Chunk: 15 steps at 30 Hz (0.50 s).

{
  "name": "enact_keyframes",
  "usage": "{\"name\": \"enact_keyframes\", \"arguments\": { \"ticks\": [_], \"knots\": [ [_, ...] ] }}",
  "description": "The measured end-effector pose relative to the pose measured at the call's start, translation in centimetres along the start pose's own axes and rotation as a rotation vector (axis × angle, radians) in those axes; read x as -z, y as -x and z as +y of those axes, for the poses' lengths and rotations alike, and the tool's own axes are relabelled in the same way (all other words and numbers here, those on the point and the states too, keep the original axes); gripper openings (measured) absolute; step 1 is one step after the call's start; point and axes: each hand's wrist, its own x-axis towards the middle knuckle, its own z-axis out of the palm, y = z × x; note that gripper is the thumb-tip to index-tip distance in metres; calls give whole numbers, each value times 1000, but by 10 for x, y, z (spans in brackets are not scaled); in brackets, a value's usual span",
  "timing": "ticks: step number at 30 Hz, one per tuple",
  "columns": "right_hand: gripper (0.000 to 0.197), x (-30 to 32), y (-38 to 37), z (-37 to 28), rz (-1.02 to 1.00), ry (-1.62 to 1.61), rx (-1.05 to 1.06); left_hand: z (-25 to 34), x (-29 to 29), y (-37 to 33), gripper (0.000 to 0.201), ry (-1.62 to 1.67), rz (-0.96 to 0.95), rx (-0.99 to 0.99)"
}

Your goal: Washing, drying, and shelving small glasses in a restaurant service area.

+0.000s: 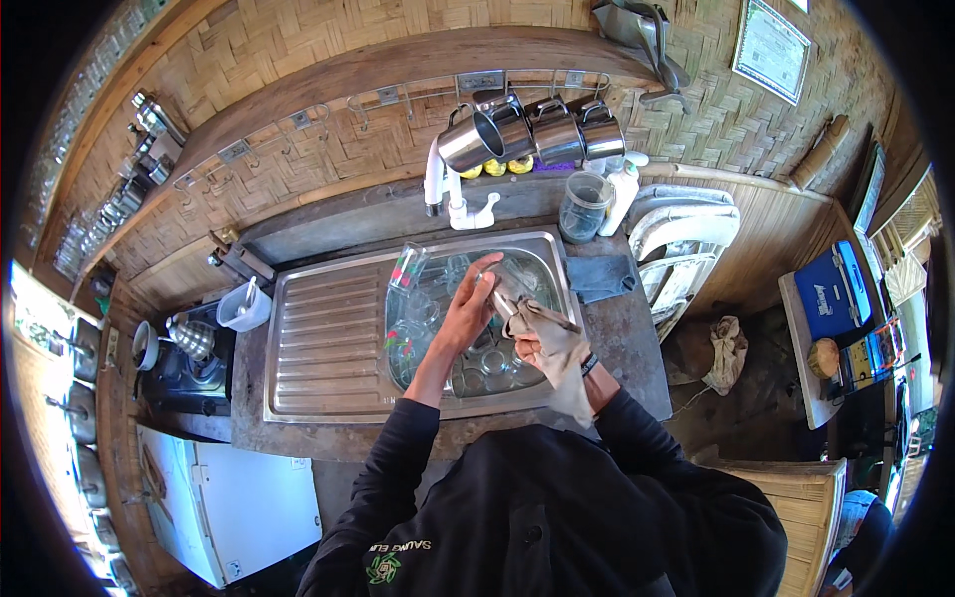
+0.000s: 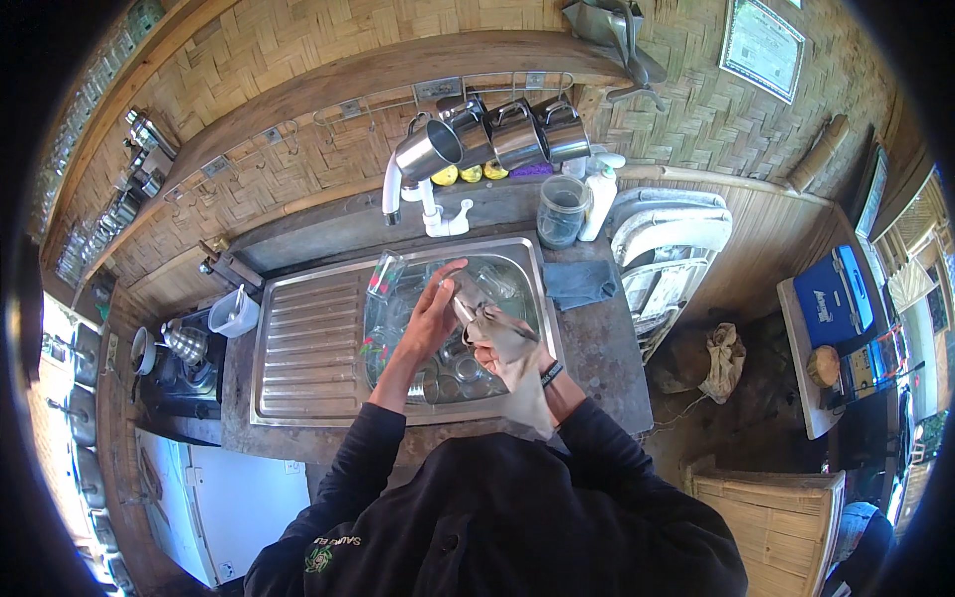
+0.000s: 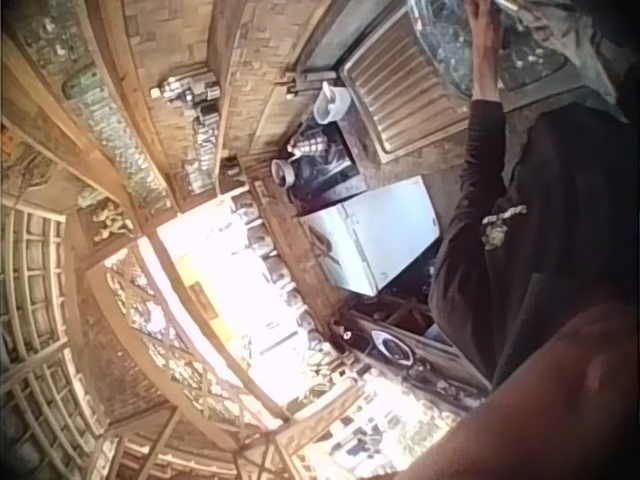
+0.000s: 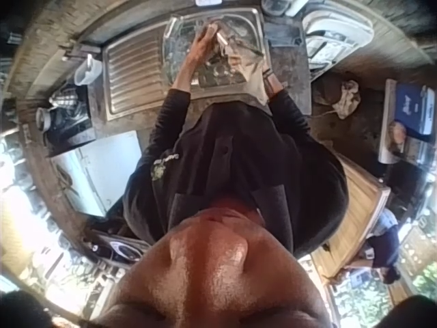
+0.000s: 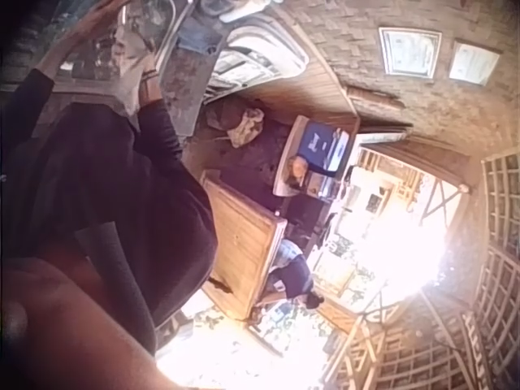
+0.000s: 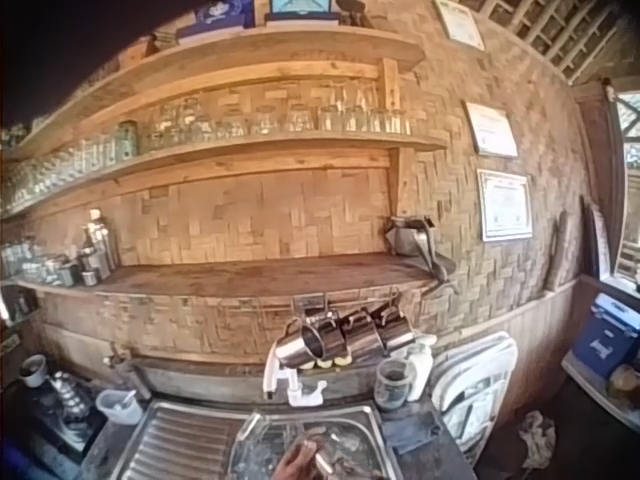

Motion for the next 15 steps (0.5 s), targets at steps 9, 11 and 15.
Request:
{"name": "enact_keyframes", "arguments": {
  "ticks": [9, 11, 15],
  "knots": [
    [38, -23, -2, -8, 381, 1775, 497, 7, 4, -7, 51, -35, 270, 175],
    [50, -38, -2, -6, 303, 1816, 623, 14, -2, -7, 50, -209, 281, 178],
    [46, -10, -5, -1, 337, 1798, 549, 5, -2, -12, 51, -268, 285, 159]
  ]
}}
